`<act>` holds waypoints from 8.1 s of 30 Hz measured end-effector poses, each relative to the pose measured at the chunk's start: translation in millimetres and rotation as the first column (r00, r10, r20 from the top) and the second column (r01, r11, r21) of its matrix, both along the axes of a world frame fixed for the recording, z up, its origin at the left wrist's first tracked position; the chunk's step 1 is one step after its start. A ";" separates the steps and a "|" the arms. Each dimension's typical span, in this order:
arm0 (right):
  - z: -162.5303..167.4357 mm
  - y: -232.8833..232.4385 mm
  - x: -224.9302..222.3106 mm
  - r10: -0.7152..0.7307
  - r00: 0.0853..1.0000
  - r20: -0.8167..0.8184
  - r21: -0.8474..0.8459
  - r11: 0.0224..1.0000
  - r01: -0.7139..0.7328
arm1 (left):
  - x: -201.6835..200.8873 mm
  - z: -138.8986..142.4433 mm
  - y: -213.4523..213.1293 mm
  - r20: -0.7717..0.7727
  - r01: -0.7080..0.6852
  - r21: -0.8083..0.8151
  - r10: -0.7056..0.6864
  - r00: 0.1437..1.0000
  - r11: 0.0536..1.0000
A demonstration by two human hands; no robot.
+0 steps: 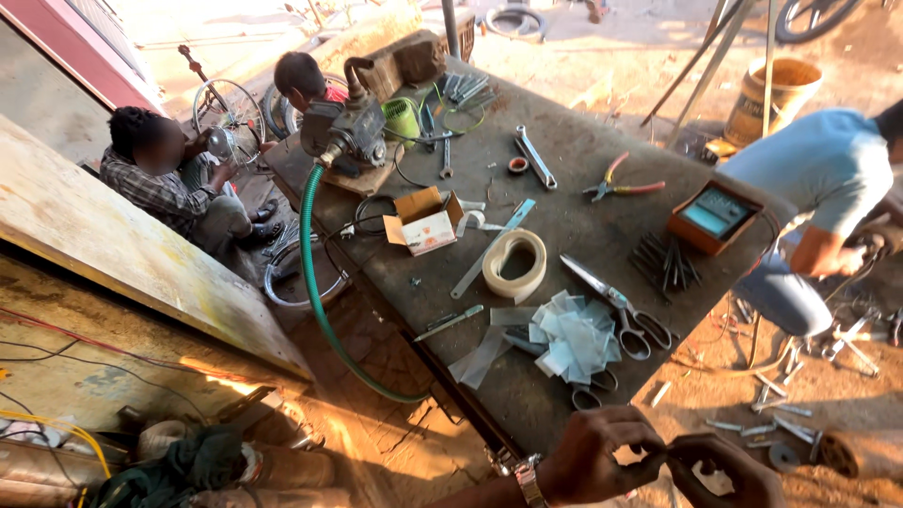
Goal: The person repeatedly picks up small metal screws and wraps each one individually in a small piece of translucent tape. The wrapped screws are placed on the workbench. The person continues this process for multiple screws throughout the clip.
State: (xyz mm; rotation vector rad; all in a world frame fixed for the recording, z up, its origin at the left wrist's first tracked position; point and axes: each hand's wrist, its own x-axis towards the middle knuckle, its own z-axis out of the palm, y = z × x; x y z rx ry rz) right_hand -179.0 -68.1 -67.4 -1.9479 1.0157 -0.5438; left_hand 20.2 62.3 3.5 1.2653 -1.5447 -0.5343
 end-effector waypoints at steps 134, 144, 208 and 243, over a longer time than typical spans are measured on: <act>46.4 58.5 2.7 -0.398 0.678 0.618 0.550 0.835 -0.011 | -38.7 -17.0 -22.2 -0.851 0.215 0.164 0.028 0.524 0.963; 37.0 62.5 9.8 -0.488 0.542 0.684 0.597 0.802 -0.031 | -41.1 -14.2 -21.1 -0.684 0.149 0.073 -0.059 0.727 0.986; 63.0 57.1 -6.2 -0.175 0.835 0.522 0.328 0.944 -0.008 | -25.1 -10.1 -12.4 -0.661 0.180 0.242 0.026 0.750 0.954; 73.0 58.8 -3.4 -0.162 0.919 0.360 0.022 0.986 0.165 | -18.9 11.5 -17.5 0.009 0.015 -0.036 -0.015 1.000 0.999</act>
